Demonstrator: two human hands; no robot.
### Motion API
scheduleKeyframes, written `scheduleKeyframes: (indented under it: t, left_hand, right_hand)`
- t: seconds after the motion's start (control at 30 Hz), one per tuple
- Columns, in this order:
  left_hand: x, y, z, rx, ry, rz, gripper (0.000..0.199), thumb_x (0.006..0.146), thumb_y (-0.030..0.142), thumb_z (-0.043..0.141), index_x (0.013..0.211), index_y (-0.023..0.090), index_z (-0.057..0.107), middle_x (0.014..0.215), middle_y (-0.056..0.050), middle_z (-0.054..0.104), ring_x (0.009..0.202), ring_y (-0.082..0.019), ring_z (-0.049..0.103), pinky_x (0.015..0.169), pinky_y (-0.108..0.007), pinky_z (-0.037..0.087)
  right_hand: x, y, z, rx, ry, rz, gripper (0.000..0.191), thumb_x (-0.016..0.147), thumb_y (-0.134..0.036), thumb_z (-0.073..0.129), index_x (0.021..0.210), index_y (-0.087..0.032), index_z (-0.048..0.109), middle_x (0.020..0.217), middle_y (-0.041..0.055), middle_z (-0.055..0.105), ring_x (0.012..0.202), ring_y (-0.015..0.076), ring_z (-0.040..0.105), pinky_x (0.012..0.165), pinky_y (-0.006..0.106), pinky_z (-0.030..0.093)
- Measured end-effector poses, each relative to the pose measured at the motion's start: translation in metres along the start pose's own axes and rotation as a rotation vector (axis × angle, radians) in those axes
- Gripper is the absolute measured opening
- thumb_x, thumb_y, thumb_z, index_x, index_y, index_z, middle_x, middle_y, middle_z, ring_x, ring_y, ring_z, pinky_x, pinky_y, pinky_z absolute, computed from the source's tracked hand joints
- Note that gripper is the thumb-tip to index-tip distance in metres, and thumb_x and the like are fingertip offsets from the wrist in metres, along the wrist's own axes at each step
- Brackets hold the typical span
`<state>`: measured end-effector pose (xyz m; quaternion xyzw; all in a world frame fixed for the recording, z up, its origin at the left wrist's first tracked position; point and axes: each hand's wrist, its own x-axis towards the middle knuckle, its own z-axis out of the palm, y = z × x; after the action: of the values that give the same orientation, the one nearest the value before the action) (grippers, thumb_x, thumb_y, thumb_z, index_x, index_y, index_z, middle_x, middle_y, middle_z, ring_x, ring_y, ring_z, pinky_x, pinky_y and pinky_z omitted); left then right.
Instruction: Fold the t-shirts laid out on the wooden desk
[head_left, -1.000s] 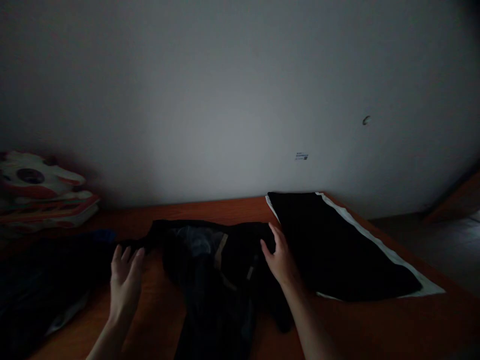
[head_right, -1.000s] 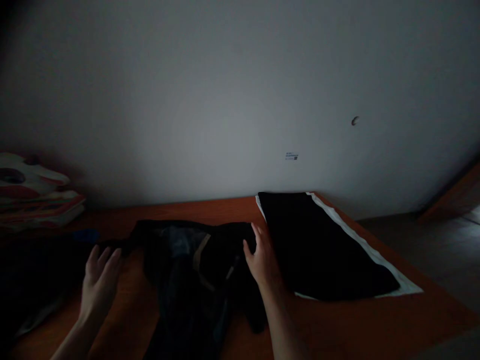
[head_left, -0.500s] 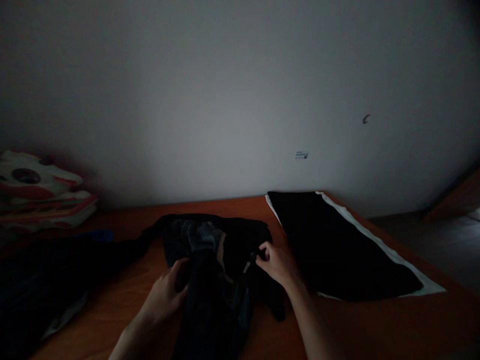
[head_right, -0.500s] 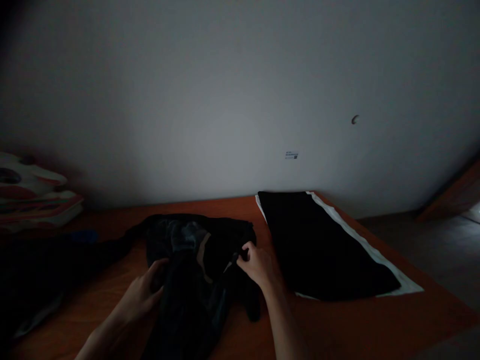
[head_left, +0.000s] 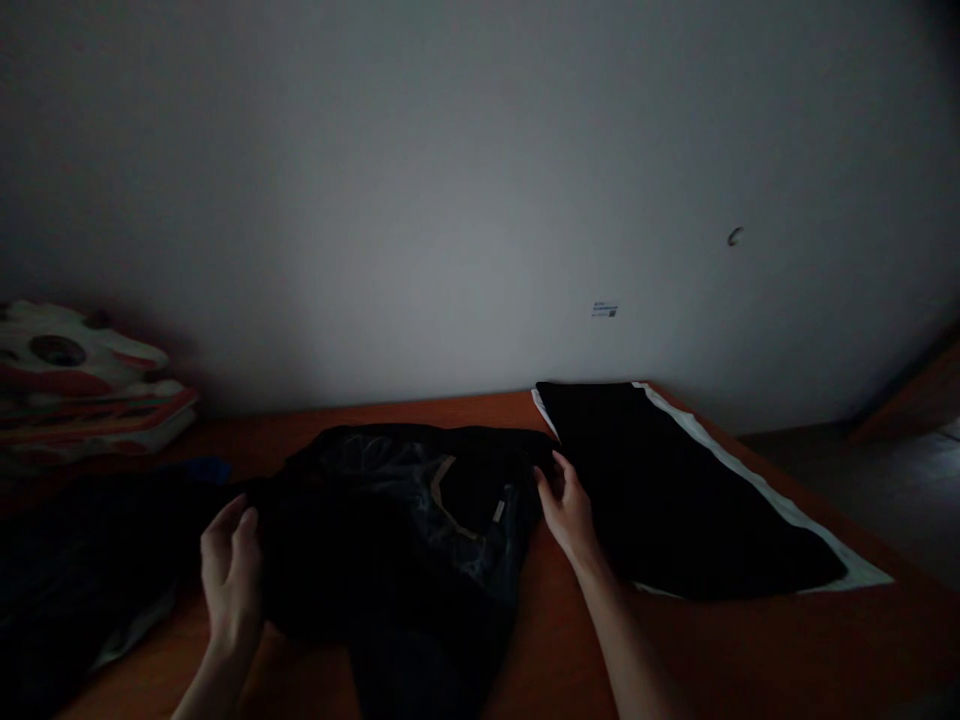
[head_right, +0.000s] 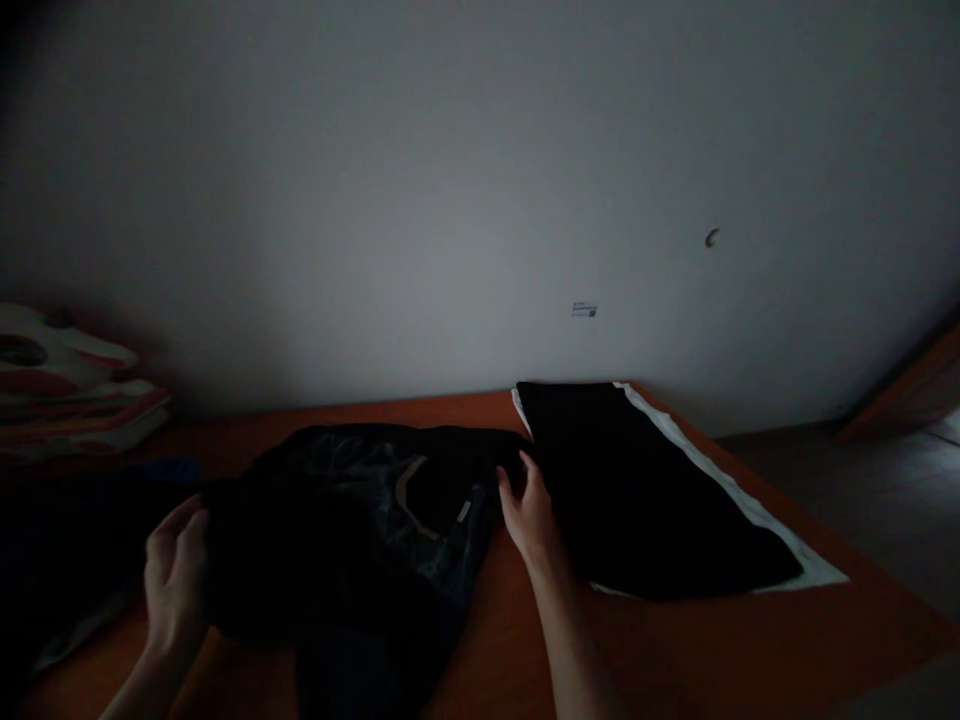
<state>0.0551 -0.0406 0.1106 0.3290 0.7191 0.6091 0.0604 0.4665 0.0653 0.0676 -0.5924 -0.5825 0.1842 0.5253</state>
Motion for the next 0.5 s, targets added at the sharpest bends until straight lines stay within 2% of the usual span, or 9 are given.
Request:
scheduleKeyframes:
  t: [0.07, 0.13, 0.17, 0.23, 0.3, 0.43, 0.5]
  left_hand:
    - [-0.003, -0.002, 0.004, 0.084, -0.122, 0.179, 0.052, 0.087, 0.061, 0.052, 0.117, 0.019, 0.063, 0.12, -0.01, 0.066, 0.114, -0.03, 0.06, 0.103, -0.048, 0.048]
    - [-0.009, -0.005, 0.011, 0.233, -0.285, 0.452, 0.044, 0.088, 0.058, 0.053, 0.109, 0.021, 0.066, 0.122, -0.011, 0.065, 0.119, -0.032, 0.058, 0.108, -0.053, 0.043]
    - [-0.013, -0.007, 0.015, 0.313, -0.368, 0.573, 0.043, 0.088, 0.057, 0.055, 0.109, 0.023, 0.067, 0.126, -0.012, 0.064, 0.123, -0.033, 0.056, 0.109, -0.055, 0.041]
    - [-0.02, -0.012, 0.022, 0.464, -0.489, 0.731, 0.045, 0.086, 0.055, 0.06, 0.118, 0.025, 0.066, 0.137, -0.013, 0.058, 0.129, -0.036, 0.052, 0.109, -0.058, 0.041]
    - [-0.025, -0.017, 0.027, 0.556, -0.545, 0.791, 0.051, 0.085, 0.053, 0.061, 0.128, 0.026, 0.062, 0.144, -0.014, 0.053, 0.133, -0.038, 0.049, 0.108, -0.059, 0.042]
    - [-0.021, -0.023, 0.026, 0.592, -0.56, 0.791, 0.055, 0.085, 0.043, 0.056, 0.136, 0.023, 0.055, 0.145, -0.014, 0.051, 0.129, -0.037, 0.052, 0.107, -0.057, 0.044]
    - [-0.017, -0.022, 0.023, 0.594, -0.532, 0.744, 0.055, 0.084, 0.036, 0.053, 0.136, 0.02, 0.055, 0.14, -0.015, 0.054, 0.127, -0.037, 0.054, 0.106, -0.055, 0.045]
  right_hand:
    - [-0.006, -0.012, -0.001, -0.155, -0.08, -0.118, 0.052, 0.089, -0.065, 0.053, 0.11, -0.02, 0.066, 0.12, 0.0163, 0.068, 0.114, 0.0307, 0.064, 0.102, 0.046, 0.048]
    - [-0.014, -0.024, -0.003, -0.307, -0.186, -0.167, 0.05, 0.086, -0.066, 0.059, 0.105, -0.021, 0.069, 0.112, 0.0143, 0.069, 0.109, 0.0313, 0.064, 0.099, 0.046, 0.048]
    - [-0.019, -0.029, -0.003, -0.373, -0.243, -0.174, 0.054, 0.082, -0.067, 0.064, 0.109, -0.02, 0.069, 0.111, 0.0144, 0.069, 0.11, 0.0328, 0.064, 0.099, 0.047, 0.048]
    - [-0.026, -0.033, -0.003, -0.463, -0.348, -0.197, 0.07, 0.072, -0.066, 0.076, 0.123, -0.019, 0.066, 0.12, 0.0163, 0.065, 0.116, 0.0366, 0.06, 0.1, 0.049, 0.047]
    - [-0.029, -0.032, -0.001, -0.491, -0.427, -0.223, 0.076, 0.069, -0.059, 0.081, 0.131, -0.02, 0.062, 0.131, 0.017, 0.06, 0.123, 0.0376, 0.056, 0.104, 0.05, 0.044]
    - [-0.024, -0.023, 0.001, -0.394, -0.509, -0.232, 0.049, 0.082, -0.033, 0.072, 0.129, -0.023, 0.063, 0.134, 0.0116, 0.059, 0.126, 0.0281, 0.056, 0.108, 0.041, 0.043]
    - [-0.019, -0.019, 0.001, -0.35, -0.509, -0.229, 0.044, 0.082, -0.022, 0.069, 0.125, -0.023, 0.064, 0.13, 0.0101, 0.062, 0.124, 0.0254, 0.059, 0.107, 0.038, 0.044]
